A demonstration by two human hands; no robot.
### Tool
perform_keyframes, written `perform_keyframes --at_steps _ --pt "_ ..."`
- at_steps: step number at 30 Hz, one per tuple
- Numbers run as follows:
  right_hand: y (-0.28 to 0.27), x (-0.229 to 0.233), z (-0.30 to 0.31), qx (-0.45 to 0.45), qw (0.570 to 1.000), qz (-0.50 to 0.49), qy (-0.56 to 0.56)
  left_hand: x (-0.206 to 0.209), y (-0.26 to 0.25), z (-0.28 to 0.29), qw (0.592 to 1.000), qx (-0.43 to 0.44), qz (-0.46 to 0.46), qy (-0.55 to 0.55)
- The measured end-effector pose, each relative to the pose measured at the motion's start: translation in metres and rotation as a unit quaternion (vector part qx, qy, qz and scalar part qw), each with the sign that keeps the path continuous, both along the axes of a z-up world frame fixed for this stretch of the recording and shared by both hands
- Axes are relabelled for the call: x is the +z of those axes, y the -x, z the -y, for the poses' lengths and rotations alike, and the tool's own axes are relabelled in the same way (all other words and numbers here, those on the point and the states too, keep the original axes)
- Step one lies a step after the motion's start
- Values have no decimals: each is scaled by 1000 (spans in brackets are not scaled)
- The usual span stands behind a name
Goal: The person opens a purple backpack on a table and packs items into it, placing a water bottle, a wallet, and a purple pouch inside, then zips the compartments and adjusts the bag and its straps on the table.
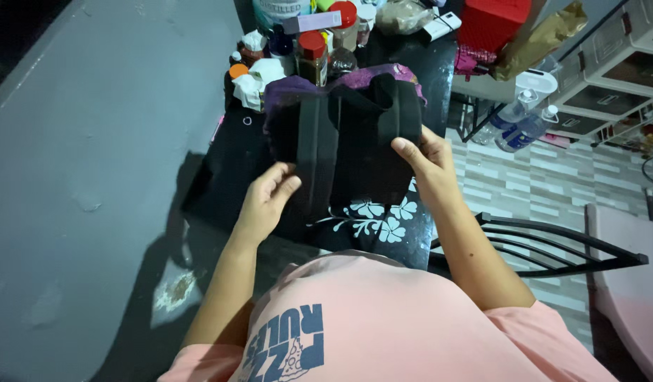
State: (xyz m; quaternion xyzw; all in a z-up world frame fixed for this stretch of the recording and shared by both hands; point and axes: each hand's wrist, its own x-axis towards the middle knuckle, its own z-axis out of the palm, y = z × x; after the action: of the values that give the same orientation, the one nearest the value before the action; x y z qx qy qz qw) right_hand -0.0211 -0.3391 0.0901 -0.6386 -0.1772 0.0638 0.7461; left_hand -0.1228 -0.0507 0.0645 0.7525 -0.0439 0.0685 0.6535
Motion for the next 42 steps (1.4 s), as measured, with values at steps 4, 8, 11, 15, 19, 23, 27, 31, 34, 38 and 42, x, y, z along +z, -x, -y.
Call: perform_keyframes --at_steps 4,8,11,15,19,23,27,31,34,38,42 --pt "-12 12 -2 -1 999 41 8 20 -13 -2 996 87 24 -12" --pt "-31 26 1 -8 998 70 3 41 -34 2 990 81 86 79" --pt "-47 38 -1 9 996 92 -13 54 -50 4 990 73 76 89" --pt "-63 51 -5 28 992 121 -21 67 -74 0 985 77 106 108" --pt "-75 60 -11 37 990 133 -24 73 -97 8 979 93 135 119" --pt "-87 65 -16 40 988 145 -41 79 -112 9 979 104 127 118" --pt "-100 67 -14 32 987 149 -55 87 -130 10 973 82 145 159" --pt "-115 68 -15 18 985 166 -45 91 -148 9 974 87 155 141" --pt "-123 70 -18 19 984 169 -54 94 -157 7 971 89 163 149" --pt "-124 79 -20 26 984 167 -58 102 -165 5 965 80 187 167" --pt "-127 100 -24 18 978 201 -54 122 -167 5 966 86 193 148"
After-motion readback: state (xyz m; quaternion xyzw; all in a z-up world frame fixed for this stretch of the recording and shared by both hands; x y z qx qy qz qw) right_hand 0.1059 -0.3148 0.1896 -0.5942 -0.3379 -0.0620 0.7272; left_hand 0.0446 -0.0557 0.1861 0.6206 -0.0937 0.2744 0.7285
